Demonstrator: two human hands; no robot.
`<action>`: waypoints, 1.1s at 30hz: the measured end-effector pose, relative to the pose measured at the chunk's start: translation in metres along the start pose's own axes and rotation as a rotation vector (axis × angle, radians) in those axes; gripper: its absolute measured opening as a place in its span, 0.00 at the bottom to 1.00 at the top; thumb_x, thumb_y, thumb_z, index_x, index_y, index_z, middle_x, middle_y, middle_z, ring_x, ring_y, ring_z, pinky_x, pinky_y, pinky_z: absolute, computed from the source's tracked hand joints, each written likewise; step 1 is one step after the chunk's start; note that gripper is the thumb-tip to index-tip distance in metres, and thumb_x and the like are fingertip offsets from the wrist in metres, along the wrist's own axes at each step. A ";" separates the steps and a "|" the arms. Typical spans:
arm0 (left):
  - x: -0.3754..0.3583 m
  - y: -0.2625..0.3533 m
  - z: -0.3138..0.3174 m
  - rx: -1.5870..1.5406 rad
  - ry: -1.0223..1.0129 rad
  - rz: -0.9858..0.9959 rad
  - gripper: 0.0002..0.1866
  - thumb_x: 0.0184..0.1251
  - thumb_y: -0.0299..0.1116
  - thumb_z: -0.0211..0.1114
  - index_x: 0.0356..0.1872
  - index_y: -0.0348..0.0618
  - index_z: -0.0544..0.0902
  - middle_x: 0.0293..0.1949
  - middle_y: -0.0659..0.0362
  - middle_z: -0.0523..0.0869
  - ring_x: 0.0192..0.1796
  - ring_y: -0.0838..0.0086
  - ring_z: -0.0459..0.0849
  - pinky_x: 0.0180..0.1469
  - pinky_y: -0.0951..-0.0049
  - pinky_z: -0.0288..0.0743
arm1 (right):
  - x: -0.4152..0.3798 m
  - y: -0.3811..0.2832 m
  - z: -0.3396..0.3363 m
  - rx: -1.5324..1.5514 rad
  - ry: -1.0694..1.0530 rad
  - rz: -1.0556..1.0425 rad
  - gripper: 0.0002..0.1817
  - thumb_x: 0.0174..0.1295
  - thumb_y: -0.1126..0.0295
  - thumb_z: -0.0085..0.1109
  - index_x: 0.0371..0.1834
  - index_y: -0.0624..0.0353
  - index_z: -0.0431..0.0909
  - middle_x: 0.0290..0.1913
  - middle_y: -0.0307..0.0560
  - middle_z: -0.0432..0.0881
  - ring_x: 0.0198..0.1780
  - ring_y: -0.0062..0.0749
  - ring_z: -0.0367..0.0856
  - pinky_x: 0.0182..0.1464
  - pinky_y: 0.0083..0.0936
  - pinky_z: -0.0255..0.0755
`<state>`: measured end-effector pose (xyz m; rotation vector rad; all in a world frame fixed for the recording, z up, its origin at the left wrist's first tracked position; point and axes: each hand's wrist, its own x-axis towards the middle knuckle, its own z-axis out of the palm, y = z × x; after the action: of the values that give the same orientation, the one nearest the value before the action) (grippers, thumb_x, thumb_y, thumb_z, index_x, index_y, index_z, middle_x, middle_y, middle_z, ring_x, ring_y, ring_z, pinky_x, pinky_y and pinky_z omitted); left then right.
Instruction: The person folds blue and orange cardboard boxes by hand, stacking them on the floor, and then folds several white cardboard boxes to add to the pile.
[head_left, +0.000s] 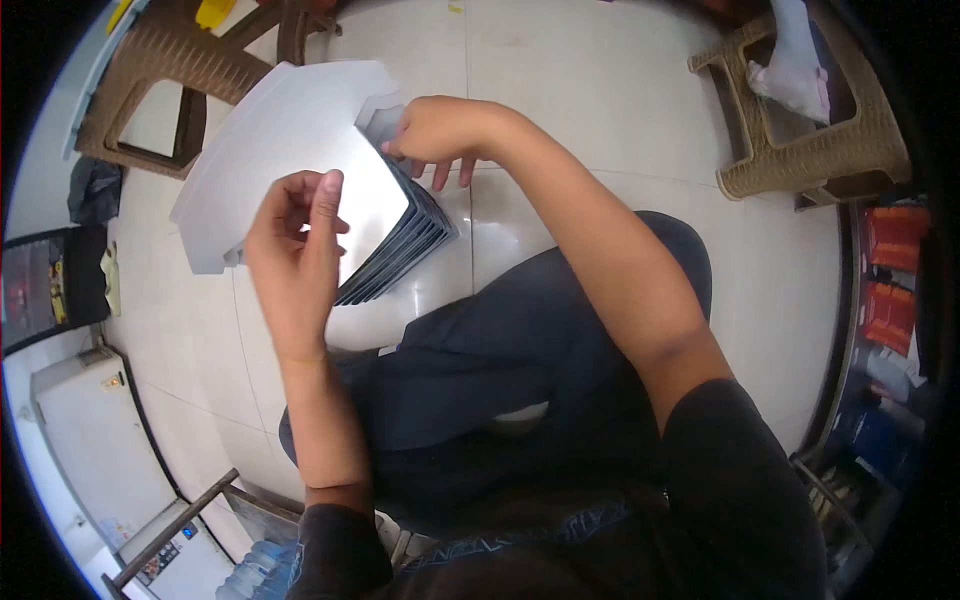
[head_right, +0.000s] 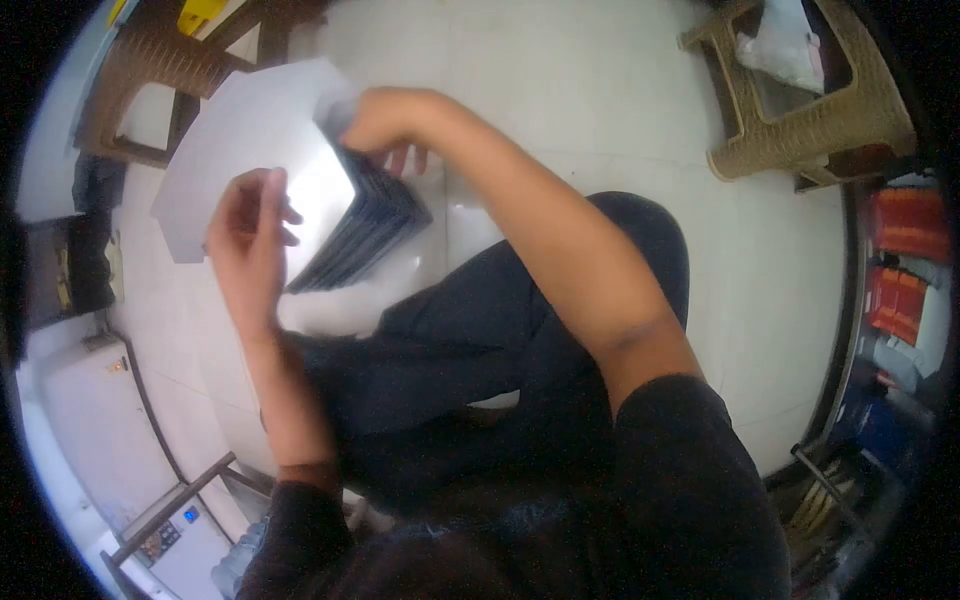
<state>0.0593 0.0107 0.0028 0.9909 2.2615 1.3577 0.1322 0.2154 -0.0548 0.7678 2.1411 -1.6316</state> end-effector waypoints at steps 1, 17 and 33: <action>0.001 -0.001 0.009 0.027 0.004 -0.002 0.15 0.77 0.39 0.67 0.46 0.34 0.84 0.32 0.59 0.85 0.33 0.80 0.84 0.29 0.82 0.74 | 0.005 0.004 0.001 0.039 -0.017 -0.005 0.27 0.75 0.51 0.53 0.63 0.64 0.78 0.57 0.59 0.86 0.47 0.48 0.91 0.40 0.45 0.87; 0.023 -0.031 0.032 0.318 -0.061 -0.066 0.21 0.77 0.42 0.68 0.45 0.26 0.89 0.23 0.61 0.83 0.22 0.84 0.77 0.21 0.80 0.71 | 0.001 -0.005 0.016 -0.083 -0.273 -0.028 0.31 0.75 0.50 0.56 0.65 0.70 0.74 0.58 0.59 0.84 0.46 0.50 0.90 0.37 0.50 0.90; 0.034 -0.044 0.004 0.495 -0.222 -0.049 0.19 0.76 0.36 0.64 0.36 0.24 0.89 0.15 0.55 0.81 0.18 0.80 0.80 0.23 0.74 0.74 | 0.022 0.001 0.034 -0.073 -0.332 -0.066 0.36 0.71 0.44 0.60 0.63 0.72 0.75 0.56 0.60 0.84 0.48 0.48 0.90 0.35 0.46 0.91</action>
<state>0.0206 0.0236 -0.0347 1.1560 2.4729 0.6319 0.1133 0.1875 -0.0781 0.3758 1.9911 -1.5756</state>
